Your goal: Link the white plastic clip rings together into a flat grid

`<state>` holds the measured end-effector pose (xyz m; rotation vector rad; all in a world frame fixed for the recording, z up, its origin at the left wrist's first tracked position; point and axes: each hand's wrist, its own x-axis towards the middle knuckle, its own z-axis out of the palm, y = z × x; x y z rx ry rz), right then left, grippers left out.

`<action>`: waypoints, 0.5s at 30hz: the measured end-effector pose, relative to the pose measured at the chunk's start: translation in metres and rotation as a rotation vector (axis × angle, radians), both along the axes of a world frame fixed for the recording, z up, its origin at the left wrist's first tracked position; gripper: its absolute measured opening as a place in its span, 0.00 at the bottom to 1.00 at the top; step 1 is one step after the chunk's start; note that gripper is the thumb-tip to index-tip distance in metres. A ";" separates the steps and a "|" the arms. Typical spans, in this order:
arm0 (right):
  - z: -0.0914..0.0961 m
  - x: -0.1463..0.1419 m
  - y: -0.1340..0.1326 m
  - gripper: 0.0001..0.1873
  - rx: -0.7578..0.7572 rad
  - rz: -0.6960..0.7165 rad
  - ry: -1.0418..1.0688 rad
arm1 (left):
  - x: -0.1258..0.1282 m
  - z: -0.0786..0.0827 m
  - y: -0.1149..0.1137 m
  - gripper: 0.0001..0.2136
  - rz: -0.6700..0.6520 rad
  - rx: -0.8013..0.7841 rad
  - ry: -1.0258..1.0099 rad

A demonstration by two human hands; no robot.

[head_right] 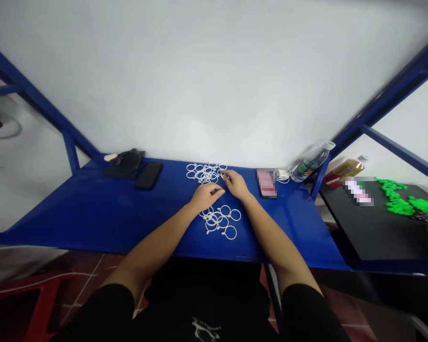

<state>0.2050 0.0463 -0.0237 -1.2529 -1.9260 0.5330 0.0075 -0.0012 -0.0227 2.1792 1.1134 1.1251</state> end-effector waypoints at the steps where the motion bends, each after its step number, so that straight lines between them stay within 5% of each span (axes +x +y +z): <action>1: 0.003 0.000 -0.005 0.18 -0.022 0.019 0.140 | -0.001 0.000 0.002 0.09 0.043 0.019 -0.086; 6: 0.016 -0.004 -0.037 0.22 -0.316 0.174 0.732 | -0.004 -0.002 0.010 0.13 0.135 0.078 -0.380; 10: 0.013 -0.008 -0.053 0.22 -0.492 0.255 0.857 | -0.005 -0.001 0.009 0.15 -0.017 0.131 -0.353; 15: 0.008 -0.010 -0.051 0.21 -0.486 0.216 0.891 | -0.005 0.004 0.000 0.10 -0.027 0.234 -0.367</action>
